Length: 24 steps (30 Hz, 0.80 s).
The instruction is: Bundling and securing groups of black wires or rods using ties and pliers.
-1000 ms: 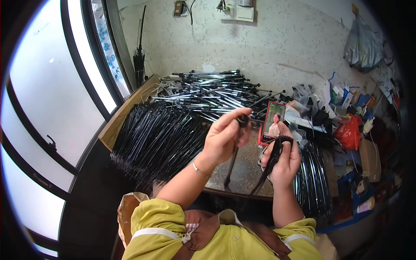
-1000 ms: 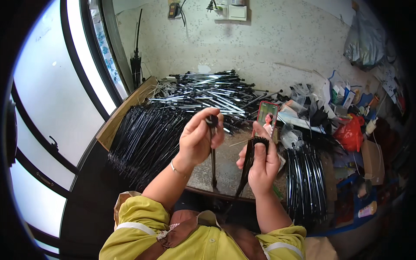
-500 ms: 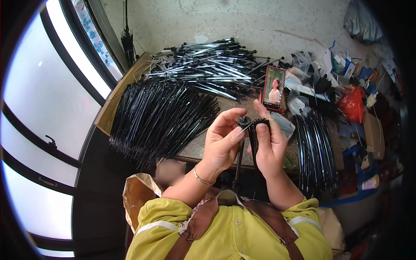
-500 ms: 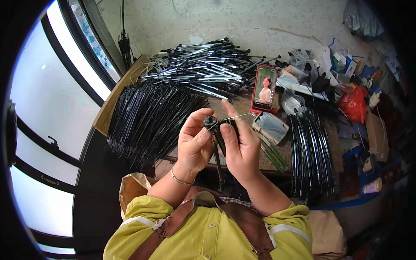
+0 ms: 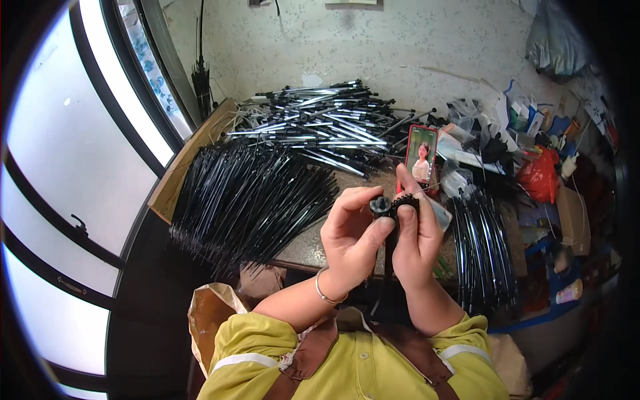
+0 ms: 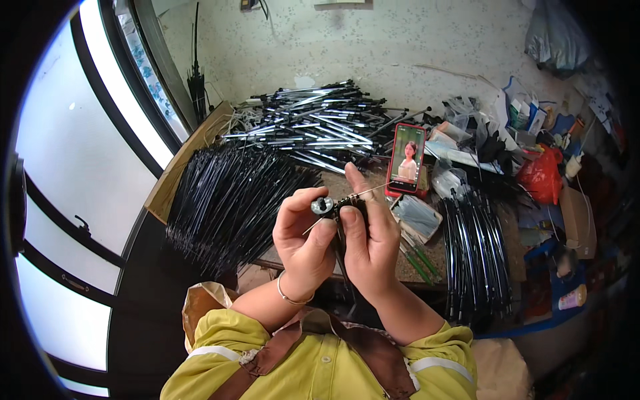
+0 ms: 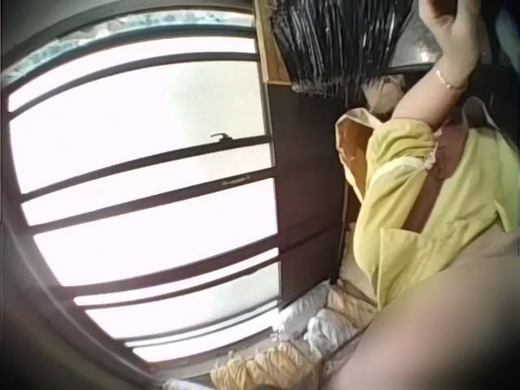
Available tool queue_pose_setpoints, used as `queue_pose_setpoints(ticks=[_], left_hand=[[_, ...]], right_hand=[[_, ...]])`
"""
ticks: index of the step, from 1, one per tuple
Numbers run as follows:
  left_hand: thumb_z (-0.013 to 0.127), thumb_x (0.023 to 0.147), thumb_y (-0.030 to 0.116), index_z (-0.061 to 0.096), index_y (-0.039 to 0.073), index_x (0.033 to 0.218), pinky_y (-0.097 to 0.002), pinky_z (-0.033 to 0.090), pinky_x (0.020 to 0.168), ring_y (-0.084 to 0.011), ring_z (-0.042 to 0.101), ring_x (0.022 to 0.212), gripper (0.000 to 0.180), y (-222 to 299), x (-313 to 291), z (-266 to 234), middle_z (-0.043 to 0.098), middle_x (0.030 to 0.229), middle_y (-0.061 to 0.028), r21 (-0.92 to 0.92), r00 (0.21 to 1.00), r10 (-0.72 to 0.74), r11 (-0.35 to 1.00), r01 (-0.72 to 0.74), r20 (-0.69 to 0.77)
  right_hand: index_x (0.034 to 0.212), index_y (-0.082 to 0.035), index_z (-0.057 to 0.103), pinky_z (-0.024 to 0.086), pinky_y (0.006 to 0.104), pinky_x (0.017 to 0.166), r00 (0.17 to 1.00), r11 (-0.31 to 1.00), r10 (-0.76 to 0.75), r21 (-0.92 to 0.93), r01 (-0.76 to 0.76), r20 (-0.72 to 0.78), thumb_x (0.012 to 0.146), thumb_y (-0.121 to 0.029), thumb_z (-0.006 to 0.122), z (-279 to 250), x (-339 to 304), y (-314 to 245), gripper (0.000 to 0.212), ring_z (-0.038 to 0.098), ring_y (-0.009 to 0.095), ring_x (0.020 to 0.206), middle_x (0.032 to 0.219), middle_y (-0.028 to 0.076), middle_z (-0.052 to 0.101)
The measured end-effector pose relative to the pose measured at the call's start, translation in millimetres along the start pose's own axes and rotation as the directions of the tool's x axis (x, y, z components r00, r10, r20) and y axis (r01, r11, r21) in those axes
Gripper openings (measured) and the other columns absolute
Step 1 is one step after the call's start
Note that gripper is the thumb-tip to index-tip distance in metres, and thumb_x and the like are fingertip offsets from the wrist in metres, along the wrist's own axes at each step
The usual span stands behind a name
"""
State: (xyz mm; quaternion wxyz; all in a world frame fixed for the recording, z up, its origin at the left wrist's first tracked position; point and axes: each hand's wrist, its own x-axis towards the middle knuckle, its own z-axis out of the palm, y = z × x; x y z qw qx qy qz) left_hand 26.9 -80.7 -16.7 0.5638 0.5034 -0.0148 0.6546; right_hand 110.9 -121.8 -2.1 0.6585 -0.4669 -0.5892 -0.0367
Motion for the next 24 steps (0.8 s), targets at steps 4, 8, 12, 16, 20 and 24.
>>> queue_pose_setpoints(ticks=[4,8,12,16,20,24], left_hand=[[0.063,0.081,0.011,0.053,-0.005,0.109,-0.0242,0.039,0.081,-0.0114,0.049,0.091,0.034,11.4,22.5,14.0,0.052,0.105,-0.0081,0.104,0.984,0.149,0.982,-0.159,0.103],[0.058,0.084,0.010,0.054,-0.005,0.109,-0.0245,0.038,0.078,-0.0153,0.048,0.086,0.029,4.5,35.9,10.6,0.051,0.099,-0.0092,0.279,0.962,0.204,0.927,-0.249,0.181],[0.052,0.089,0.025,0.055,-0.006,0.106,-0.0239,0.036,0.079,-0.0130,0.045,0.086,0.035,-11.7,40.5,5.7,0.049,0.100,-0.0083,0.241,0.980,0.031,0.967,-0.078,0.195],[0.052,0.089,0.027,0.055,-0.006,0.105,-0.0247,0.035,0.080,-0.0143,0.046,0.087,0.036,-18.8,45.8,8.8,0.051,0.098,-0.0086,0.410,0.965,0.142,0.884,-0.223,0.218],[0.053,0.089,0.029,0.056,-0.006,0.103,-0.0261,0.036,0.081,-0.0154,0.047,0.087,0.038,-16.4,50.3,1.9,0.052,0.095,-0.0085,0.319,0.957,0.062,0.935,-0.154,0.283],[0.053,0.089,0.033,0.057,-0.006,0.100,-0.0268,0.037,0.082,-0.0155,0.047,0.088,0.040,-20.8,47.9,-2.1,0.054,0.094,-0.0087,0.120,0.962,-0.009,0.992,-0.025,0.272]], right_hand=[[0.119,0.007,0.049,0.044,0.0309,0.079,0.989,0.988,-0.115,0.096,0.124,-0.089,0.092,-0.014,0.047,-1.0,16.9,-13.3,0.035,0.058,0.021,0.091,0.122,0.021,0.053],[0.118,0.008,0.048,0.044,0.0309,0.081,0.989,0.996,-0.078,0.041,0.084,-0.126,0.091,-0.012,0.046,1.9,21.8,-11.2,0.033,0.058,0.023,0.094,0.123,0.022,0.051],[0.119,0.008,0.047,0.044,0.0306,0.081,0.971,0.995,-0.100,0.006,0.104,-0.215,0.092,-0.011,0.046,10.2,21.1,9.8,0.033,0.058,0.024,0.094,0.123,0.022,0.051],[0.120,0.008,0.046,0.044,0.0310,0.084,0.966,0.990,-0.085,-0.129,0.054,-0.246,0.093,-0.014,0.046,10.2,17.4,3.2,0.034,0.057,0.024,0.099,0.124,0.020,0.051],[0.121,0.007,0.046,0.042,0.0331,0.087,0.979,0.992,0.057,0.124,-0.033,-0.197,0.094,-0.015,0.045,9.7,22.3,13.9,0.035,0.055,0.025,0.103,0.124,0.018,0.052],[0.121,0.006,0.047,0.041,0.0327,0.086,0.981,0.993,-0.008,0.113,0.031,-0.196,0.095,-0.015,0.043,11.1,18.5,15.3,0.034,0.054,0.021,0.098,0.127,0.018,0.050]])
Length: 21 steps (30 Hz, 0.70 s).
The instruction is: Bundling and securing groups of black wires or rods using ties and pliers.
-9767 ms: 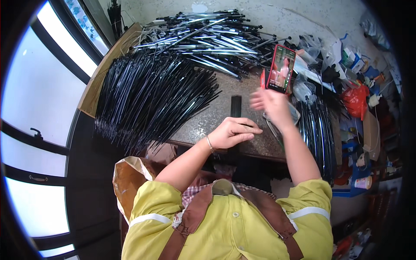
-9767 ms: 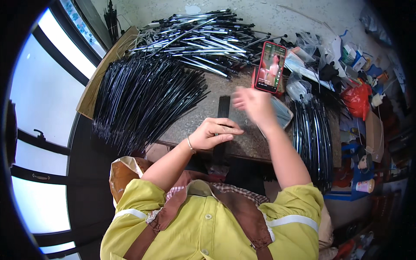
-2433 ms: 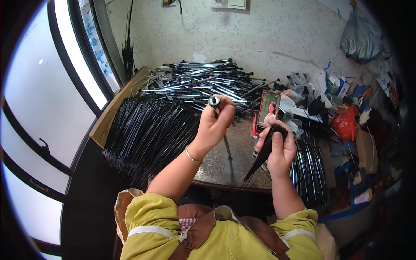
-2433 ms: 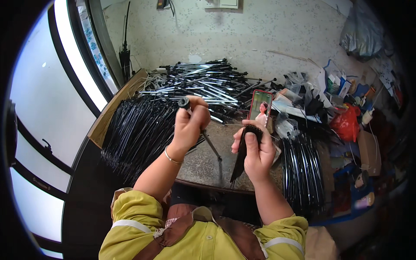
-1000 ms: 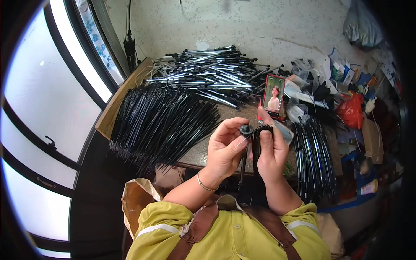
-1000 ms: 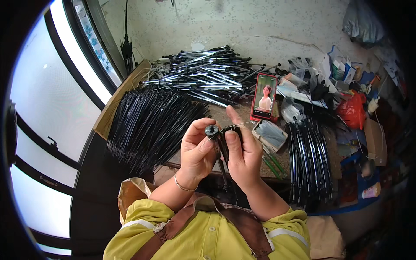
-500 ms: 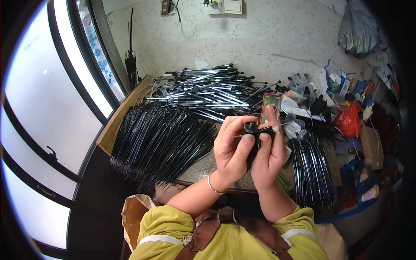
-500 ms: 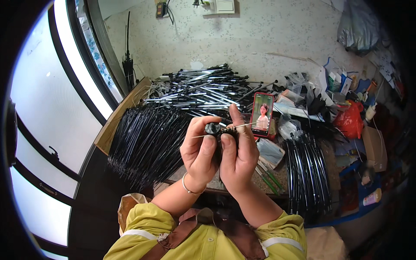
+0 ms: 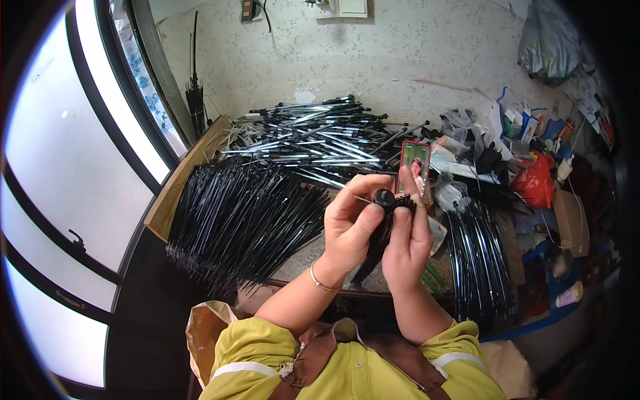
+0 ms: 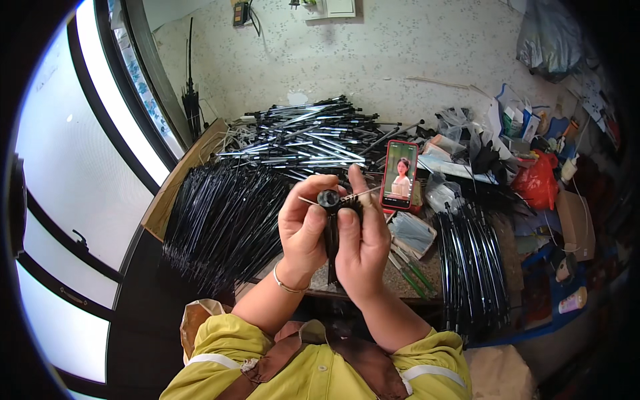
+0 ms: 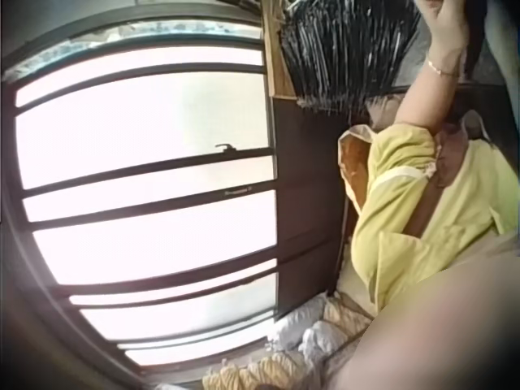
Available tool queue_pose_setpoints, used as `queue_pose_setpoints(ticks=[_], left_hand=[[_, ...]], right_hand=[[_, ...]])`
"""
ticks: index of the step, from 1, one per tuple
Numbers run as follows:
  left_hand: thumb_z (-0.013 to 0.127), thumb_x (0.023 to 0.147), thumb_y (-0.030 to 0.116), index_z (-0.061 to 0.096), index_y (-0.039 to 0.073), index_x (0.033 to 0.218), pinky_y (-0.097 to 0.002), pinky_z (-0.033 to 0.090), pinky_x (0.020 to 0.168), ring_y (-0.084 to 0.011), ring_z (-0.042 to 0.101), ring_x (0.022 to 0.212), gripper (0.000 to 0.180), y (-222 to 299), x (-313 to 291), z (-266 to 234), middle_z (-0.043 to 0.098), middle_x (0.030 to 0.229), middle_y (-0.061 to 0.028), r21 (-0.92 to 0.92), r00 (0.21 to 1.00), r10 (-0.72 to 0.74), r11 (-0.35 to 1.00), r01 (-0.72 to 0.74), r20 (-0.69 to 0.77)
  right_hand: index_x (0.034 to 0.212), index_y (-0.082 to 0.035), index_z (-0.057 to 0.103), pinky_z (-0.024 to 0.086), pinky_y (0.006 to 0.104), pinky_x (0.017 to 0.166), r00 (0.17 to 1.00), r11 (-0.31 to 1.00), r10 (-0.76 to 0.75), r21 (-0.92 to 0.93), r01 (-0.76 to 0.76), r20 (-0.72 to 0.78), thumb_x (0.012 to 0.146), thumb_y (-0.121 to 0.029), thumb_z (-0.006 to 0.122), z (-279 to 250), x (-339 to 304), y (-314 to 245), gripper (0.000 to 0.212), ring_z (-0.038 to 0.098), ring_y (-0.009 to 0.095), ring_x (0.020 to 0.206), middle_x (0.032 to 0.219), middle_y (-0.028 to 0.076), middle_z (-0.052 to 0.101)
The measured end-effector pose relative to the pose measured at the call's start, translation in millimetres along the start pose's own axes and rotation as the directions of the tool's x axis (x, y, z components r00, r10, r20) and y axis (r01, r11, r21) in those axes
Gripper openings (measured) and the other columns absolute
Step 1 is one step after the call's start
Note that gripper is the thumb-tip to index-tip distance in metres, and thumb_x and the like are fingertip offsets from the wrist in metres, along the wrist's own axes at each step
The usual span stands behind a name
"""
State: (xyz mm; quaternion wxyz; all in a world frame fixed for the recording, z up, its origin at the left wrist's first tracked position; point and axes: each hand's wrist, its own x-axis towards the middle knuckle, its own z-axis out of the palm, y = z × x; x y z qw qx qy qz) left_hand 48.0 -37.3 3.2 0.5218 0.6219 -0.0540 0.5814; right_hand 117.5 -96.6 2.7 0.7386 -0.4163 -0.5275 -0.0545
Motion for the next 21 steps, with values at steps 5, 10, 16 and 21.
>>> queue_pose_setpoints(ticks=[5,10,16,21], left_hand=[[0.056,0.088,0.028,0.058,-0.006,0.103,-0.0256,0.039,0.079,-0.0138,0.049,0.086,0.037,-1.9,1.3,-12.5,0.055,0.094,-0.0086,-0.285,0.991,-0.116,0.949,0.132,0.073],[0.058,0.086,0.017,0.057,-0.005,0.105,-0.0254,0.040,0.076,-0.0134,0.051,0.084,0.029,4.8,1.3,-3.0,0.056,0.093,-0.0079,-0.107,0.982,-0.100,0.991,0.084,-0.159],[0.059,0.083,0.009,0.056,-0.005,0.104,-0.0265,0.041,0.079,-0.0134,0.052,0.084,0.025,5.8,-1.1,-11.8,0.056,0.095,-0.0079,0.452,0.969,0.243,0.870,-0.198,-0.043],[0.061,0.079,0.007,0.055,-0.005,0.105,-0.0267,0.041,0.084,-0.0160,0.053,0.088,0.029,8.7,5.6,-19.6,0.056,0.096,-0.0085,-0.124,0.995,-0.089,0.989,0.083,-0.043]], right_hand=[[0.122,0.004,0.048,0.041,0.0301,0.082,0.997,0.998,-0.014,0.064,0.009,0.076,0.094,-0.014,0.044,1.3,1.5,4.3,0.033,0.050,0.017,0.087,0.118,0.015,0.054],[0.123,0.000,0.050,0.040,0.0277,0.079,0.999,0.997,0.050,0.057,-0.049,-0.019,0.094,-0.013,0.045,13.1,-6.2,-2.3,0.032,0.048,0.016,0.083,0.097,0.008,0.056],[0.119,-0.001,0.055,0.040,0.0262,0.077,0.992,0.994,-0.075,-0.082,0.067,-0.104,0.093,-0.013,0.046,16.7,-8.3,8.1,0.030,0.049,0.015,0.083,0.087,0.005,0.053],[0.116,0.000,0.057,0.040,0.0263,0.077,0.990,0.961,0.133,0.241,-0.138,0.038,0.090,-0.011,0.052,11.0,-1.3,14.3,0.028,0.050,0.015,0.083,0.089,0.006,0.056]])
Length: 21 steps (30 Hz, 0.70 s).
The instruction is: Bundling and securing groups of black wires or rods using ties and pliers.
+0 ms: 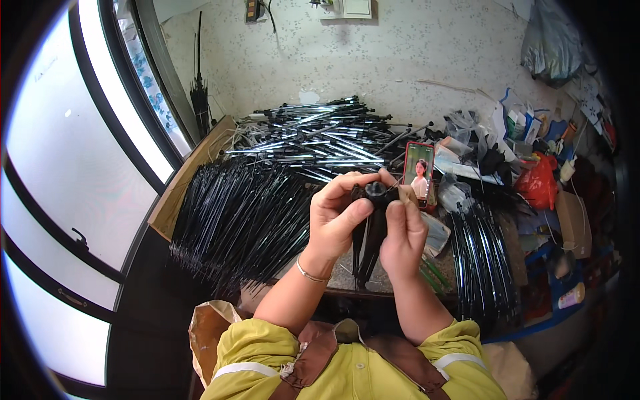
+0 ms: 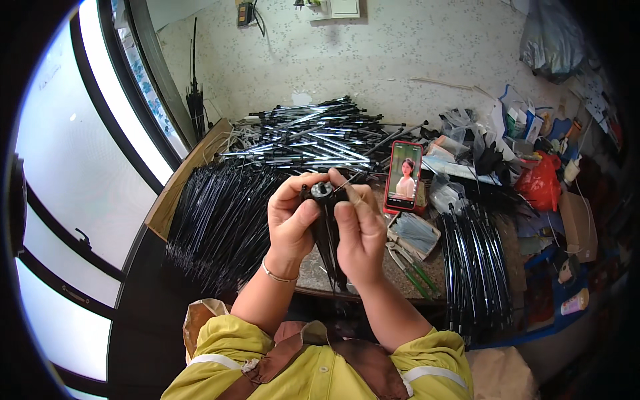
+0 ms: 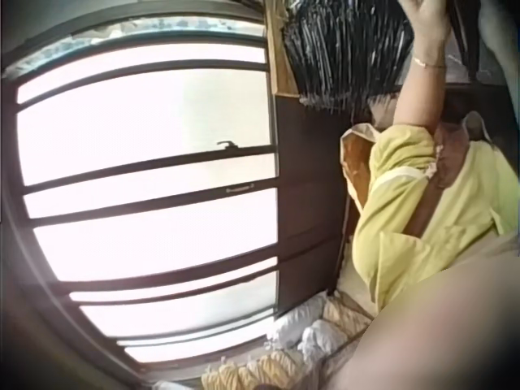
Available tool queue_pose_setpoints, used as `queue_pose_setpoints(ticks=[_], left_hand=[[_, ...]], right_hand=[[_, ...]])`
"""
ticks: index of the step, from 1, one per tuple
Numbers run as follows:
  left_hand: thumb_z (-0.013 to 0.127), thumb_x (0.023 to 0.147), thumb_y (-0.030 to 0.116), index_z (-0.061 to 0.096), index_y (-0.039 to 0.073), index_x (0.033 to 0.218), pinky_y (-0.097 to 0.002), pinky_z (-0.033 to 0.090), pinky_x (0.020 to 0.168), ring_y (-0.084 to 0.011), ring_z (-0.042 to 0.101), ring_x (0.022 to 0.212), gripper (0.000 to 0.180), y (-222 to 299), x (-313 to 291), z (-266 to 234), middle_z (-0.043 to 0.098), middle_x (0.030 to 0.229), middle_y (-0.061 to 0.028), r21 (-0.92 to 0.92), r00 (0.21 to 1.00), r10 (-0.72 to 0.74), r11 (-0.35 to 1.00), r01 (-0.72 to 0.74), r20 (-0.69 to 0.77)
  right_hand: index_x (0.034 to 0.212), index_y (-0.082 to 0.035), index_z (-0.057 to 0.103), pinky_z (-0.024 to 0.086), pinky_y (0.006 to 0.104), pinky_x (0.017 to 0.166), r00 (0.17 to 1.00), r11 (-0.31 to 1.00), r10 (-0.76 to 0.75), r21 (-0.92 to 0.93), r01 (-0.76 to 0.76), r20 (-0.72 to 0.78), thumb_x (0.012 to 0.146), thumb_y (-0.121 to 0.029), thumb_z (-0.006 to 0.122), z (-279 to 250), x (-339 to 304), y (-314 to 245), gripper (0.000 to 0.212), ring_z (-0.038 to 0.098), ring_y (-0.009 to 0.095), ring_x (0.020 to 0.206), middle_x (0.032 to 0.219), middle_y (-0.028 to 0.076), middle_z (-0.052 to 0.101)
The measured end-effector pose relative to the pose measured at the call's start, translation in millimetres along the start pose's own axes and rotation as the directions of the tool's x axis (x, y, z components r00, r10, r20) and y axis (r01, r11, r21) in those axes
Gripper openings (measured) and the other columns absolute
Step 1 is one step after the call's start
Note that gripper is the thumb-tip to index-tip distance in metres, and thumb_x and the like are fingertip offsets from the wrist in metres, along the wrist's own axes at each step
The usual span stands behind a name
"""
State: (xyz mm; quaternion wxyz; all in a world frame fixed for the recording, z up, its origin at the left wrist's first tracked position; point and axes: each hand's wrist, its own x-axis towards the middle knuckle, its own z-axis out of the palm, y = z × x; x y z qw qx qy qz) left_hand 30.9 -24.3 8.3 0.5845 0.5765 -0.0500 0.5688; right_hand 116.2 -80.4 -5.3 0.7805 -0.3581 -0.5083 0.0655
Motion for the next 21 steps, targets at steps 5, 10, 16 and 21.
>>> queue_pose_setpoints(ticks=[5,10,16,21], left_hand=[[0.061,0.080,0.010,0.056,-0.005,0.103,-0.0302,0.039,0.088,-0.0205,0.053,0.096,0.029,0.1,2.2,11.8,0.056,0.099,-0.0122,0.363,0.962,0.264,0.905,-0.222,-0.069],[0.062,0.080,0.011,0.054,-0.004,0.104,-0.0283,0.039,0.087,-0.0177,0.052,0.095,0.030,-1.4,10.7,-1.9,0.056,0.098,-0.0120,0.242,0.979,0.197,0.949,-0.202,0.041],[0.060,0.084,0.020,0.053,-0.004,0.104,-0.0307,0.039,0.089,-0.0186,0.051,0.098,0.032,-1.8,7.9,-13.8,0.054,0.103,-0.0102,0.087,0.989,-0.027,0.996,0.014,0.145],[0.067,0.075,0.012,0.052,0.000,0.101,-0.0249,0.041,0.080,-0.0106,0.050,0.091,0.032,27.8,-11.0,-0.6,0.054,0.096,-0.0042,0.279,0.974,-0.194,0.948,0.156,0.115]], right_hand=[[0.110,0.000,0.060,0.040,0.0257,0.078,0.981,0.985,-0.112,-0.151,0.087,-0.161,0.087,-0.009,0.057,16.5,-13.1,6.3,0.025,0.051,0.014,0.081,0.089,0.005,0.057],[0.099,0.003,0.062,0.041,0.0245,0.077,0.975,0.879,0.221,0.429,-0.209,0.023,0.084,-0.009,0.062,0.8,-6.1,11.5,0.019,0.053,0.012,0.083,0.089,0.005,0.057],[0.091,0.005,0.062,0.042,0.0243,0.068,0.975,0.894,0.201,0.389,-0.223,0.097,0.080,-0.007,0.066,1.0,1.8,-10.0,0.016,0.053,0.011,0.079,0.086,0.005,0.058],[0.089,0.004,0.063,0.042,0.0253,0.061,0.960,0.991,0.034,-0.132,0.003,0.276,0.076,-0.004,0.069,-19.8,13.5,-37.8,0.016,0.052,0.011,0.071,0.081,0.005,0.057]])
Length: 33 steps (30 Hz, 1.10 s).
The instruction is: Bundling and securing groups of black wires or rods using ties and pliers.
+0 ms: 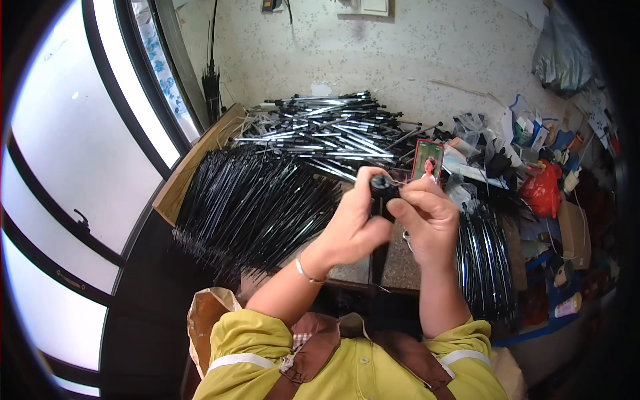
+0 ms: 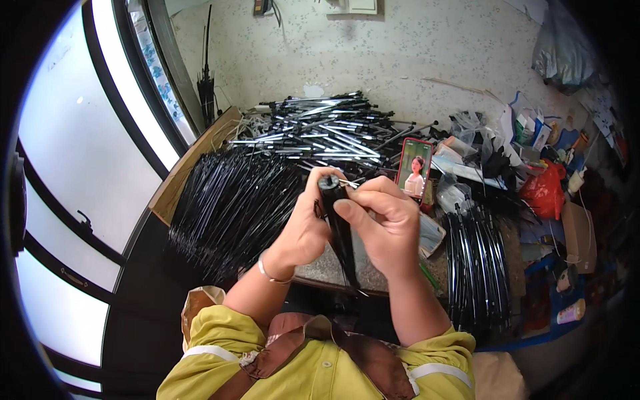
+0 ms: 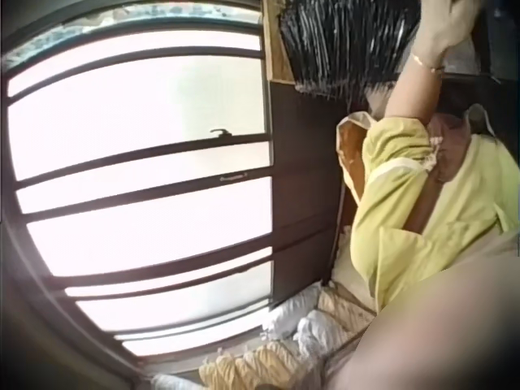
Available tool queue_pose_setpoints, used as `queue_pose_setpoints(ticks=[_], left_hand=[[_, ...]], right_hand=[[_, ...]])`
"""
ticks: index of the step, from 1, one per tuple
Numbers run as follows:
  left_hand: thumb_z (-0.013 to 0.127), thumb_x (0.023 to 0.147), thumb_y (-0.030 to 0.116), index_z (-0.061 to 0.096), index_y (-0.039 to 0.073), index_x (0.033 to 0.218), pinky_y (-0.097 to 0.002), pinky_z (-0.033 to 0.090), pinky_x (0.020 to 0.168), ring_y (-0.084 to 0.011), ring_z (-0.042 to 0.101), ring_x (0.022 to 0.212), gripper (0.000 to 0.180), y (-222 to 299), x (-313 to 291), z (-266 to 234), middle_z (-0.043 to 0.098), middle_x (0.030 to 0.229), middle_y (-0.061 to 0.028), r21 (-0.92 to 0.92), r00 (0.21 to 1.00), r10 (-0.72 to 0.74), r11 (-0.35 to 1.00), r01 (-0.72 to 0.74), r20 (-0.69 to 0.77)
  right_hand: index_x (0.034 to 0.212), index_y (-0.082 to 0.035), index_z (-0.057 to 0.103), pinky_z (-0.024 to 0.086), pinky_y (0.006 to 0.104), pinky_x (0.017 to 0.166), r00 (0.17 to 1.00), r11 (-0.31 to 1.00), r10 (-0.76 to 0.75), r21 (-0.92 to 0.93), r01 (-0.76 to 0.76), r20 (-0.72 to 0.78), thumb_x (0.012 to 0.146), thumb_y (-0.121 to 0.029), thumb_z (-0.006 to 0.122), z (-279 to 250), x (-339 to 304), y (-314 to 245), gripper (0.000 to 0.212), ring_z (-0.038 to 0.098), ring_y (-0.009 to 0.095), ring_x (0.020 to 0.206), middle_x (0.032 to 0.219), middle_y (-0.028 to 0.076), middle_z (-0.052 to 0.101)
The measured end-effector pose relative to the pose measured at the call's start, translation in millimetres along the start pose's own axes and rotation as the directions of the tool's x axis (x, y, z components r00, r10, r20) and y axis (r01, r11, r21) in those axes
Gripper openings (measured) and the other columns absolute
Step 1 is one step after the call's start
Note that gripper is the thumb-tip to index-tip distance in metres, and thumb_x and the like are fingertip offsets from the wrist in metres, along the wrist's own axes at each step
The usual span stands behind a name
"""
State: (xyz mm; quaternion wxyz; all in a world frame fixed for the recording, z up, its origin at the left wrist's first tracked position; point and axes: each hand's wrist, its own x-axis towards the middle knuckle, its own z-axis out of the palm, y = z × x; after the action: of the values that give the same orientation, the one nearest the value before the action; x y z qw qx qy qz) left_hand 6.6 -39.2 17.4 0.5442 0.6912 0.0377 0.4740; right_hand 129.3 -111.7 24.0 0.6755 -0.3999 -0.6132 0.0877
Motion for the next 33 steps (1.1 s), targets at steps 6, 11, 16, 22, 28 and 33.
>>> queue_pose_setpoints(ticks=[6,11,16,22,28,33], left_hand=[[0.068,0.064,0.000,0.048,0.004,0.090,-0.0205,0.038,0.066,-0.0051,0.046,0.075,0.033,-3.6,-33.0,-7.4,0.051,0.082,0.0003,-0.247,0.919,-0.378,0.885,0.394,0.110],[0.061,0.063,-0.004,0.045,0.005,0.080,-0.0202,0.036,0.061,-0.0045,0.042,0.069,0.024,-33.2,-54.5,-9.0,0.049,0.075,0.0018,-0.111,0.933,-0.359,0.927,0.358,0.013],[0.060,0.065,-0.005,0.045,0.004,0.075,-0.0208,0.036,0.060,-0.0055,0.042,0.067,0.021,-33.4,-65.4,-0.3,0.049,0.071,0.0006,0.171,0.940,-0.318,0.927,0.335,-0.120],[0.064,0.068,-0.006,0.044,0.005,0.073,-0.0213,0.036,0.057,-0.0070,0.044,0.064,0.023,-6.1,-60.4,1.4,0.049,0.067,-0.0011,0.061,0.969,-0.197,0.976,0.208,-0.147],[0.071,0.069,-0.001,0.044,0.007,0.071,-0.0205,0.036,0.055,-0.0057,0.043,0.062,0.028,-6.4,-66.9,-16.3,0.048,0.066,-0.0004,-0.088,0.958,-0.275,0.959,0.268,-0.084],[0.073,0.069,0.000,0.043,0.008,0.069,-0.0197,0.037,0.055,-0.0052,0.044,0.062,0.031,-32.9,-68.6,-15.0,0.049,0.066,0.0008,-0.016,0.914,-0.401,0.916,0.401,-0.064]], right_hand=[[0.085,0.003,0.063,0.041,0.0252,0.059,0.993,0.906,-0.100,-0.405,0.120,0.069,0.071,-0.004,0.072,20.5,-38.7,-7.4,0.018,0.052,0.014,0.067,0.077,0.005,0.055],[0.082,0.000,0.063,0.040,0.0268,0.057,0.989,0.983,0.128,-0.125,-0.136,-0.075,0.070,-0.002,0.071,29.4,-50.9,12.3,0.014,0.051,0.019,0.067,0.075,0.006,0.054],[0.086,-0.002,0.064,0.041,0.0286,0.058,0.998,0.896,0.002,-0.443,0.026,0.064,0.070,-0.002,0.070,19.5,-55.5,-3.7,0.016,0.052,0.022,0.068,0.075,0.007,0.053],[0.097,-0.005,0.065,0.044,0.0322,0.066,0.989,0.936,-0.013,-0.346,0.064,0.148,0.070,-0.007,0.071,3.8,-73.9,-15.0,0.027,0.054,0.021,0.076,0.079,0.007,0.055],[0.127,-0.002,0.043,0.043,0.0419,0.087,0.858,0.496,0.504,-0.847,-0.190,0.103,0.064,-0.007,0.074,-94.9,-145.4,84.6,0.071,0.048,0.036,0.105,0.122,0.024,0.043],[0.128,-0.005,0.038,0.038,0.0445,0.091,0.636,0.224,0.771,-0.949,-0.220,0.035,0.068,-0.009,0.071,-84.6,-197.7,89.2,0.068,0.039,0.034,0.116,0.129,0.020,0.034]])
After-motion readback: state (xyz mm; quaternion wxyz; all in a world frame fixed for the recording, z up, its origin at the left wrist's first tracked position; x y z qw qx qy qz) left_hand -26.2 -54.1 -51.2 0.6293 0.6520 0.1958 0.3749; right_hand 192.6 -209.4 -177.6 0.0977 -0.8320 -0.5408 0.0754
